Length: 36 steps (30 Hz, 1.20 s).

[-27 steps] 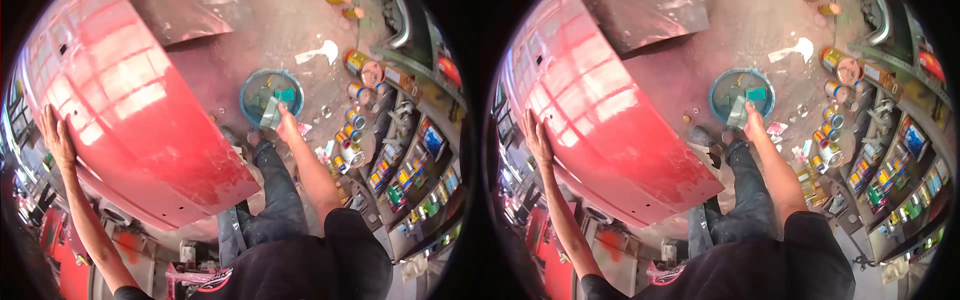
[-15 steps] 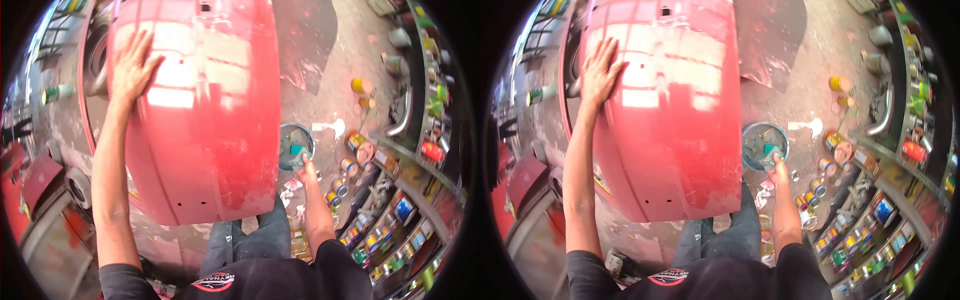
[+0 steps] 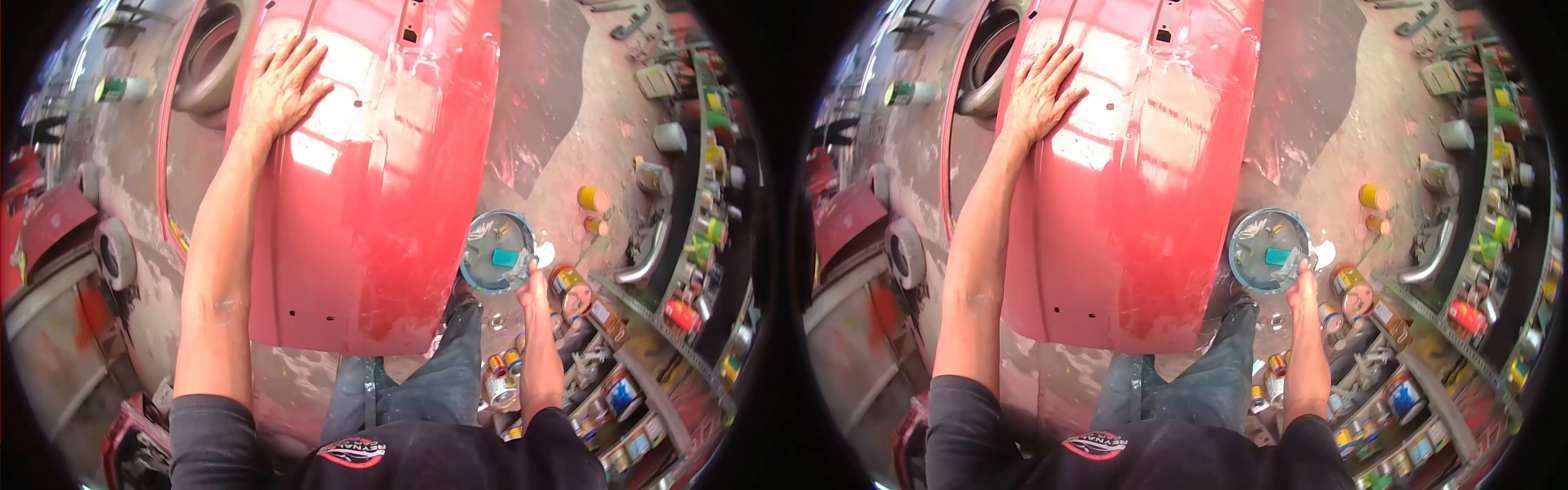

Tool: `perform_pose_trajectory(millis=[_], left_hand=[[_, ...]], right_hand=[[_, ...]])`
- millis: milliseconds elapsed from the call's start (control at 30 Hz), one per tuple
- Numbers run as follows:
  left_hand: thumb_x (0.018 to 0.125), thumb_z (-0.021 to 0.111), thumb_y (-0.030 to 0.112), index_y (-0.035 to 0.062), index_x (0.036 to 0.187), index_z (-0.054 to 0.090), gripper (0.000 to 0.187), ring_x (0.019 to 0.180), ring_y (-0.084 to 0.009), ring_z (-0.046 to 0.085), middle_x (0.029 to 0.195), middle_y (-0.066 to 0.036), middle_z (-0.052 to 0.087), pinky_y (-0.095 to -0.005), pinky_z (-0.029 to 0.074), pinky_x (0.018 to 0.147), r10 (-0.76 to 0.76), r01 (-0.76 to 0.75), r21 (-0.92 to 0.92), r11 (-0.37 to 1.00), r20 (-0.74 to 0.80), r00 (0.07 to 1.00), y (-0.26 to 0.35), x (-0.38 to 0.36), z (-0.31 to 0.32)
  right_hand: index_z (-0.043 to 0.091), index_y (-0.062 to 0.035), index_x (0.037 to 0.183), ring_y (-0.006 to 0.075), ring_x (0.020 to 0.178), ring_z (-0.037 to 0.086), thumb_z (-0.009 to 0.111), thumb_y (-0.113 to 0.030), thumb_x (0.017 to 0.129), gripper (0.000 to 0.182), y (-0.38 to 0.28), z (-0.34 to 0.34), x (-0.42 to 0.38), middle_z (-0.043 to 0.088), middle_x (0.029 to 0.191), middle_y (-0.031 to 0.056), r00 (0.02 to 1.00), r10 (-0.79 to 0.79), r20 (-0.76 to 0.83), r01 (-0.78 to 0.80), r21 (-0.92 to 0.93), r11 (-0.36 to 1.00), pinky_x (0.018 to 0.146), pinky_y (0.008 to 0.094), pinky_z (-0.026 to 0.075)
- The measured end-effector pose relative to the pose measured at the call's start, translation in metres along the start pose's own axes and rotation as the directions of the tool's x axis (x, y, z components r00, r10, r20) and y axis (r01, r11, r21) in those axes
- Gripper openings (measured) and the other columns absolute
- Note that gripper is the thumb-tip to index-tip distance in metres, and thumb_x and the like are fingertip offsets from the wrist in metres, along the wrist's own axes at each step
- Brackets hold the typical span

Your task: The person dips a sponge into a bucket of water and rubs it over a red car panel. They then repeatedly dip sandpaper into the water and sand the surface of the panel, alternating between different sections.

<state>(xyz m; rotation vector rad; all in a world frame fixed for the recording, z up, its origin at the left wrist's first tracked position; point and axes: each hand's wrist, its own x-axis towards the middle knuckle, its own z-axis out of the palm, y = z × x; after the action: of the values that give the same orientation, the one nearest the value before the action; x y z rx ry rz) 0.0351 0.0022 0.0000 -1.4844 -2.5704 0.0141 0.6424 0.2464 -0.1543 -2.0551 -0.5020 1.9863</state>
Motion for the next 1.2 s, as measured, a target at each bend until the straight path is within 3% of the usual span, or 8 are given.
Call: perform_pose_trajectory(millis=[333, 433, 567, 833, 933, 967, 1067, 1200], left_hand=[[0.105, 0.048, 0.051, 0.0255, 0.156, 0.045, 0.057, 0.152, -0.0226, 0.034, 0.162, -0.001, 0.042, -0.0455, 0.028, 0.123, -0.032, 0.008, 0.373, 0.928, 0.058, 0.998, 0.019, -0.003, -0.014], [0.107, 0.049, 0.042, 0.0181, 0.151, 0.051, 0.051, 0.149, -0.0284, 0.04, 0.154, -0.008, 0.052, -0.0466, 0.03, 0.121, -0.127, 0.137, 0.201, 0.97, -0.059, 0.99, 0.061, -0.009, -0.012], [0.105, 0.055, 0.038, 0.0062, 0.148, 0.053, 0.053, 0.149, -0.037, 0.038, 0.152, -0.02, 0.052, -0.0471, 0.032, 0.121, -0.201, 0.199, -0.217, 0.956, 0.01, 0.979, 0.139, -0.007, -0.015], [0.103, 0.057, 0.043, 0.0005, 0.151, 0.046, 0.065, 0.149, -0.0438, 0.034, 0.16, -0.025, 0.038, -0.0509, 0.03, 0.12, -0.236, 0.218, -0.14, 0.966, -0.124, 0.964, 0.183, 0.051, 0.021], [0.102, 0.058, 0.042, 0.0011, 0.151, 0.047, 0.065, 0.15, -0.0433, 0.033, 0.16, -0.025, 0.038, -0.0516, 0.029, 0.121, -0.25, 0.24, -0.103, 0.965, -0.097, 0.963, 0.203, 0.032, 0.013], [0.103, 0.057, 0.039, 0.0021, 0.153, 0.045, 0.063, 0.151, -0.0422, 0.031, 0.161, -0.023, 0.037, -0.0515, 0.027, 0.122, -0.265, 0.258, -0.11, 0.96, -0.054, 0.963, 0.209, 0.019, 0.012], [0.104, 0.057, 0.035, 0.0038, 0.155, 0.043, 0.062, 0.153, -0.0414, 0.029, 0.163, -0.021, 0.036, -0.0511, 0.025, 0.123, -0.295, 0.296, -0.152, 0.943, 0.029, 0.955, 0.224, -0.01, -0.001], [0.104, 0.056, 0.03, 0.0076, 0.158, 0.041, 0.06, 0.154, -0.0383, 0.027, 0.164, -0.017, 0.036, -0.0494, 0.024, 0.125, -0.267, 0.281, -0.145, 0.949, 0.106, 0.958, 0.224, -0.035, -0.012]], right_hand=[[0.059, -0.0126, 0.135, 0.028, 0.117, 0.066, 0.053, -0.033, 0.109, 0.034, -0.076, -0.016, 0.116, 0.065, 0.132, 0.0071, 0.994, 0.042, 0.098, -0.037, -0.05, 0.998, 0.1, 0.0544, 0.052], [0.057, -0.0106, 0.137, 0.0286, 0.121, 0.064, 0.053, -0.034, 0.109, 0.037, -0.095, -0.023, 0.146, 0.064, 0.135, 0.0083, 0.995, 0.068, 0.071, -0.061, -0.086, 0.994, 0.103, 0.055, 0.051], [0.056, -0.0064, 0.139, 0.0285, 0.126, 0.061, 0.054, -0.035, 0.108, 0.042, -0.1, -0.022, 0.183, 0.062, 0.139, 0.0097, 0.996, 0.065, 0.064, -0.057, -0.115, 0.992, 0.109, 0.0551, 0.045], [0.058, -0.0053, 0.137, 0.0238, 0.12, 0.062, 0.056, -0.036, 0.108, 0.043, -0.103, -0.05, 0.172, 0.064, 0.135, 0.0082, 0.988, 0.097, 0.122, -0.079, -0.144, 0.986, 0.104, 0.0499, 0.048], [0.062, -0.0064, 0.132, 0.0217, 0.108, 0.066, 0.056, -0.035, 0.108, 0.038, -0.112, -0.07, 0.175, 0.068, 0.125, 0.0071, 0.984, -0.12, -0.135, 0.059, -0.386, 0.921, 0.093, 0.0424, 0.052], [0.062, -0.0044, 0.131, 0.0193, 0.101, 0.066, 0.056, -0.034, 0.107, 0.039, -0.117, -0.082, 0.173, 0.07, 0.119, 0.0071, 0.971, -0.23, -0.068, 0.196, -0.33, 0.924, 0.084, 0.034, 0.051], [0.066, -0.0027, 0.118, 0.0162, 0.089, 0.064, 0.061, -0.03, 0.105, 0.031, -0.143, -0.085, 0.144, 0.07, 0.105, 0.0054, 0.819, -0.569, -0.073, 0.44, -0.556, 0.705, 0.077, 0.029, 0.048], [0.065, -0.0024, 0.095, 0.0133, 0.077, 0.054, 0.067, -0.022, 0.101, 0.02, -0.15, -0.013, 0.069, 0.063, 0.087, 0.0011, 0.754, -0.592, 0.284, 0.648, -0.468, 0.601, 0.069, 0.0321, 0.046]])
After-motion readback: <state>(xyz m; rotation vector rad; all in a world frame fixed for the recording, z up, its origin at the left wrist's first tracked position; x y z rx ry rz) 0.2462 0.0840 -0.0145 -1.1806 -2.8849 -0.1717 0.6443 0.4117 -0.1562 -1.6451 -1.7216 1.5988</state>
